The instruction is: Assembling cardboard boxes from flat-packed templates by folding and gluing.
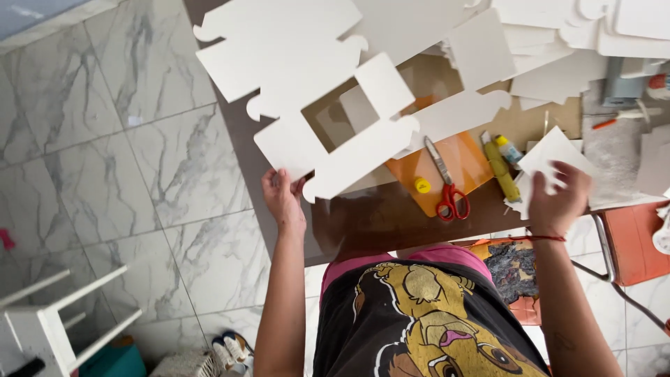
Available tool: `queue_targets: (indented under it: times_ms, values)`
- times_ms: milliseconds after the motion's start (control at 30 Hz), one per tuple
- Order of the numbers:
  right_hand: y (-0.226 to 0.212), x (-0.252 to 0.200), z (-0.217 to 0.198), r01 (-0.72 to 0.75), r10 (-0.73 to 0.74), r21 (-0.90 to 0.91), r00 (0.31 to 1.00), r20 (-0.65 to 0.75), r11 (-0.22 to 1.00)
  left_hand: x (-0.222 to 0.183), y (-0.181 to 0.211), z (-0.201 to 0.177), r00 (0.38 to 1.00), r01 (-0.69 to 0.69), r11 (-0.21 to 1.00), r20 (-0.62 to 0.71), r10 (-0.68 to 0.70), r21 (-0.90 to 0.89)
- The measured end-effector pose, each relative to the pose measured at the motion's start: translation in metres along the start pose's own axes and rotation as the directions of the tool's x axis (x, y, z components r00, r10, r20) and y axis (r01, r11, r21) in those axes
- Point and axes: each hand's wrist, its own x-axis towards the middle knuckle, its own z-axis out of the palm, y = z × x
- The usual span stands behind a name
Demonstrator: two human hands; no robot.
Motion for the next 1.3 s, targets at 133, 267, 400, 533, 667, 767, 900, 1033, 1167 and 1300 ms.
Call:
queue_targets:
  times_ms: [133,267,400,533,667,767,900,1033,1167,1300]
  values:
    - [-0.085,0.000,0.046,0.129,-0.202,0.218,0.911,0.359,0.968,-0.013,-0.018,-0.067,0.992,0.017,0.999,-0.124,-0.022,-0.041]
    - [-0.101,-0.002,0.107,0.417,-0.445,0.167,0.769,0.460,0.894,-0.025,-0.031,-0.119,0.972,0.098,0.993,-0.219,-0.082,0.063]
    - [-0.134,-0.006,0.128,0.478,-0.354,-0.035,0.695,0.626,0.877,-0.042,-0.032,-0.145,0.953,0.202,0.970,-0.255,-0.163,0.135]
    - [-0.113,-0.008,0.149,0.559,-0.408,-0.093,0.699,0.587,0.824,-0.044,-0.044,-0.161,0.958,0.218,0.967,-0.221,-0.186,0.133]
    - [-0.114,-0.013,0.150,0.647,-0.601,0.062,0.664,0.445,0.760,-0.042,-0.049,-0.169,0.956,0.241,0.959,-0.204,-0.209,0.148]
    - [-0.134,-0.029,0.137,0.616,-0.592,0.104,0.678,0.435,0.781,-0.047,-0.041,-0.169,0.964,0.232,0.949,-0.179,-0.195,0.215]
    - [-0.171,-0.058,0.121,0.279,-0.382,0.262,0.702,0.602,0.924,-0.044,-0.045,-0.174,0.985,0.157,0.932,-0.120,-0.124,0.326]
    - [-0.185,-0.096,0.118,0.225,-0.404,0.344,0.639,0.655,0.912,-0.043,-0.043,-0.176,0.997,0.056,0.919,-0.076,-0.028,0.391]
    - [-0.181,-0.126,0.127,0.181,-0.341,0.297,0.647,0.682,0.937,-0.045,-0.040,-0.176,0.999,0.002,0.819,-0.042,0.028,0.574]
    - [-0.191,-0.149,0.126,0.106,-0.254,0.242,0.627,0.737,0.964,-0.046,-0.028,-0.173,0.854,-0.405,0.336,0.222,0.470,0.850]
